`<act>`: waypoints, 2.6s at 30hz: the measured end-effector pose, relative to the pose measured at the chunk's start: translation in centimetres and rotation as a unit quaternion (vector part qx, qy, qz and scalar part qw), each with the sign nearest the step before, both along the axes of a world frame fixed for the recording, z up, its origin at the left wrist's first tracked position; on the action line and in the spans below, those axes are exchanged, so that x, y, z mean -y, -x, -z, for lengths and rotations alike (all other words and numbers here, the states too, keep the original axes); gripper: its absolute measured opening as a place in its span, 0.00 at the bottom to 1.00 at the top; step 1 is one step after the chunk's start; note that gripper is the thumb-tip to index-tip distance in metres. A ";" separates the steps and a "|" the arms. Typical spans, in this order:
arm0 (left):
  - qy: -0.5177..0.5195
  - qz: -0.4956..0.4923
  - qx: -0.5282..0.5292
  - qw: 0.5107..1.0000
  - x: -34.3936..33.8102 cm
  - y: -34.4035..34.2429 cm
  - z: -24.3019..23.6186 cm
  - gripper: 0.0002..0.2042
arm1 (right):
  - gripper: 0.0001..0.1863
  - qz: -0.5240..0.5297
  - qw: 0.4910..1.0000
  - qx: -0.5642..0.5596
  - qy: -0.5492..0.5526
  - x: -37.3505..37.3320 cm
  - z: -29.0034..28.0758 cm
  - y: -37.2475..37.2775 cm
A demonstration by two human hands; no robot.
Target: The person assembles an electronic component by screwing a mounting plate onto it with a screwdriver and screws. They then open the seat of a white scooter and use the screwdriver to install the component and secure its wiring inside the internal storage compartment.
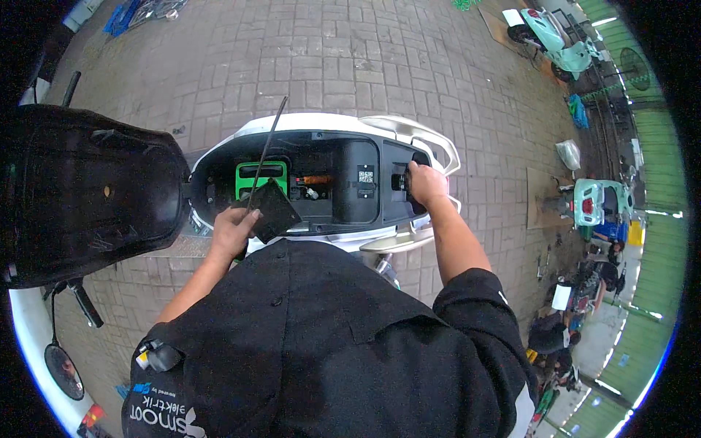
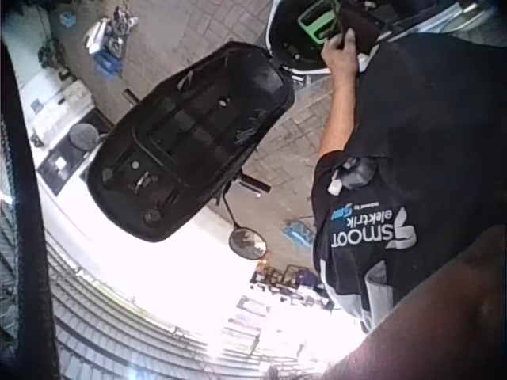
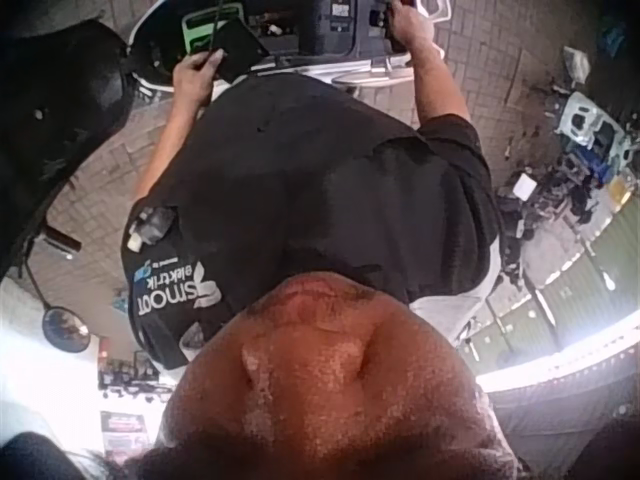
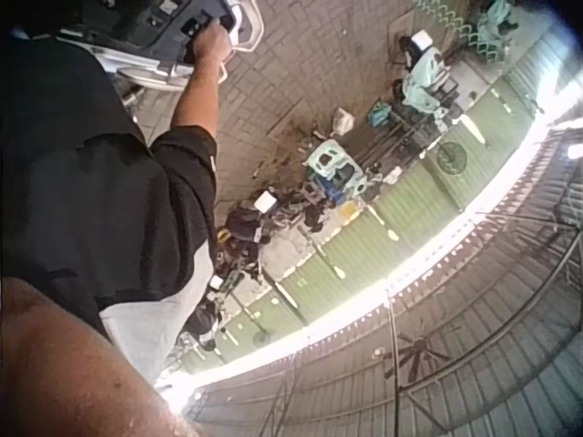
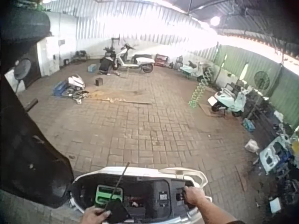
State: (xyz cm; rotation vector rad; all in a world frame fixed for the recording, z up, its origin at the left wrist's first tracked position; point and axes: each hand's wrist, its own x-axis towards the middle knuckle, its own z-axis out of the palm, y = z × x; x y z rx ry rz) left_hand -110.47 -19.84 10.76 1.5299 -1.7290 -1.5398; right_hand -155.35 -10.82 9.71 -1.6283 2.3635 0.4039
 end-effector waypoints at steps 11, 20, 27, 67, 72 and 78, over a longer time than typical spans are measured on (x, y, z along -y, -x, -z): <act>0.049 0.039 0.025 0.998 0.5 0.0 -0.8 0.15 | 0.10 -0.014 1.000 -0.011 -0.007 0.1 -0.5 -0.6; 0.047 0.017 0.006 0.999 0.5 -0.6 1.4 0.15 | 0.12 -0.007 0.999 -0.019 -0.038 0.5 -0.4 -0.5; 0.073 -0.009 0.031 0.997 1.2 -1.2 0.1 0.14 | 0.14 -0.036 0.997 -0.016 -0.069 0.4 -1.2 -0.7; 0.043 0.067 0.095 0.992 1.8 -0.5 -0.4 0.16 | 0.10 -0.073 0.997 0.035 0.019 -0.7 -0.2 1.3; 0.063 0.073 0.103 0.990 2.1 -0.9 0.1 0.16 | 0.10 -0.026 0.999 0.008 -0.021 -0.2 0.4 0.9; 0.040 0.063 0.097 0.993 2.3 -1.3 0.0 0.16 | 0.10 -0.053 0.998 0.034 0.010 -0.4 -0.1 0.8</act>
